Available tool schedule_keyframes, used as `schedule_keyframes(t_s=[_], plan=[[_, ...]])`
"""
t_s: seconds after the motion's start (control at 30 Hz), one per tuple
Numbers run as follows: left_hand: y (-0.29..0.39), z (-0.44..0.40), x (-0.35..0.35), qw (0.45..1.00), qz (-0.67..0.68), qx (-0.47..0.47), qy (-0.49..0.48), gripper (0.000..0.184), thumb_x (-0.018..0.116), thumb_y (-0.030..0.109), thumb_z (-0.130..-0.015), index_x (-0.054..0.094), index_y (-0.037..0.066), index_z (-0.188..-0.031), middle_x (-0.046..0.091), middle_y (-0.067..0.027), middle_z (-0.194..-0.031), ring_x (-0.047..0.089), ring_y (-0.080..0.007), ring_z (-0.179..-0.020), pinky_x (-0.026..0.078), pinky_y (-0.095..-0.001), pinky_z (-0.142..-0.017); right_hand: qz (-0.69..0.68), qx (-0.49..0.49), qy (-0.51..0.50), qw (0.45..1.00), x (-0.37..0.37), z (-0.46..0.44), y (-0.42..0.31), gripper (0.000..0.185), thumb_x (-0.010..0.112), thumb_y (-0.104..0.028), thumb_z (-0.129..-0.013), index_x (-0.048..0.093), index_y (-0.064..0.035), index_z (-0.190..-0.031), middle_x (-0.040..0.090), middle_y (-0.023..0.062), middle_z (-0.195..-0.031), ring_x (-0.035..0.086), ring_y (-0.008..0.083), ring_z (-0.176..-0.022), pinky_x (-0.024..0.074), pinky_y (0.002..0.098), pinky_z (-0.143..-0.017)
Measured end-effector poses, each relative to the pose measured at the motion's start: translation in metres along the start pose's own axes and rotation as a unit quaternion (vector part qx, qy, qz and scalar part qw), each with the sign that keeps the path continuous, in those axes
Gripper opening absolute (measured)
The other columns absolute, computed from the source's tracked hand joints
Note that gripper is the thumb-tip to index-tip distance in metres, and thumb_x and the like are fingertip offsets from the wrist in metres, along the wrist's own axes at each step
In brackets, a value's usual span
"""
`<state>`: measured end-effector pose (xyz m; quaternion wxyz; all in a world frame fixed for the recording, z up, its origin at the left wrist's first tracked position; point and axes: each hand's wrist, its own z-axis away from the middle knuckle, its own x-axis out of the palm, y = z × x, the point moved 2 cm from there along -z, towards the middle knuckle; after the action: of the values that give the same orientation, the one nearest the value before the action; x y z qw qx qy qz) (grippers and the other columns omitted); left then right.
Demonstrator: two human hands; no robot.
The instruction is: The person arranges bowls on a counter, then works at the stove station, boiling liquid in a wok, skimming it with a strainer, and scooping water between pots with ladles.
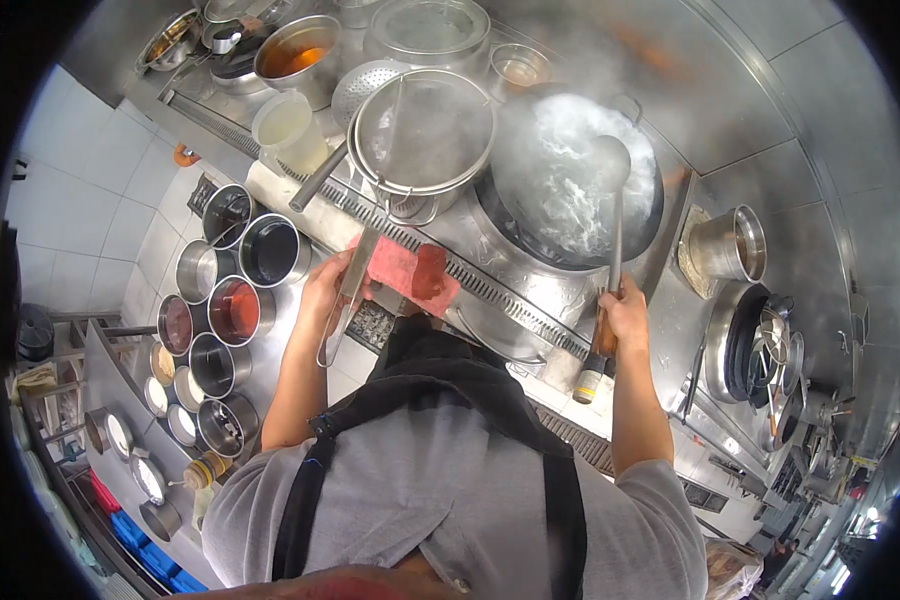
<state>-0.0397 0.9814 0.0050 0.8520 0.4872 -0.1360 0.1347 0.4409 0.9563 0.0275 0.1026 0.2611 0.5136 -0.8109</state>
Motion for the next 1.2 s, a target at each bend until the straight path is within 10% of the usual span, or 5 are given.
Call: schedule_keyframes(t_s=[0.2,0.8,1.0,1.03,1.2], plan=[[-0.004,-0.005,-0.010,0.998,0.007,0.015,0.065,0.050,0.042,0.037,-0.096,0.057,-0.007,-0.112,0.064,-0.0104,-0.076,0.062,-0.0181,-0.060,0.041,-0.0267,-0.046,-0.386,0.083,-0.023,0.918,0.014,0.026,-0.058,0.029,0.058,-0.009,-0.077,0.055,0.0063,-0.102,0.060,0.0104,-0.077,0.053,0.0143,-0.049,0.0417,0.0241,-0.039],[-0.261,-0.015,-0.174,0.814,-0.516,-0.188,-0.191,0.033,0.067,0.019,-0.078,0.061,-0.006,-0.099,0.067,-0.0183,-0.081,0.068,-0.0267,-0.065,0.057,-0.0377,-0.057,-0.440,0.004,-0.190,0.878,-0.010,0.056,-0.173,0.055,0.048,-0.008,-0.083,0.033,0.0180,-0.129,0.049,0.0215,-0.095,0.050,0.0137,-0.051,0.0455,0.0220,-0.034],[-0.304,0.036,-0.195,0.854,-0.205,-0.478,0.023,0.030,0.056,0.025,-0.090,0.061,-0.002,-0.101,0.067,-0.0143,-0.075,0.069,-0.0202,-0.061,0.041,-0.0224,-0.038,-0.386,-0.027,-0.206,0.899,0.007,0.075,-0.202,0.056,0.053,-0.009,-0.078,0.040,0.0164,-0.127,0.055,0.0230,-0.090,0.050,0.0147,-0.046,0.0366,0.0207,-0.032],[-0.333,0.031,-0.220,0.823,-0.175,-0.541,-0.003,0.038,0.052,0.014,-0.091,0.047,-0.010,-0.121,0.058,-0.0278,-0.116,0.068,-0.0383,-0.082,0.062,-0.0422,-0.062,-0.387,-0.027,-0.205,0.899,0.013,0.076,-0.203,0.056,0.053,-0.009,-0.078,0.040,0.0164,-0.127,0.055,0.0230,-0.090,0.050,0.0147,-0.046,0.0366,0.0207,-0.032],[-0.341,0.049,-0.246,0.860,-0.157,-0.482,0.058,0.045,0.049,0.014,-0.092,0.040,-0.005,-0.132,0.057,-0.0255,-0.122,0.069,-0.0382,-0.075,0.057,-0.0344,-0.046,-0.246,-0.018,-0.215,0.945,0.039,0.077,-0.197,0.061,0.057,-0.008,-0.075,0.042,0.0081,-0.132,0.059,0.0138,-0.089,0.051,0.0140,-0.047,0.0398,0.0233,-0.036]])
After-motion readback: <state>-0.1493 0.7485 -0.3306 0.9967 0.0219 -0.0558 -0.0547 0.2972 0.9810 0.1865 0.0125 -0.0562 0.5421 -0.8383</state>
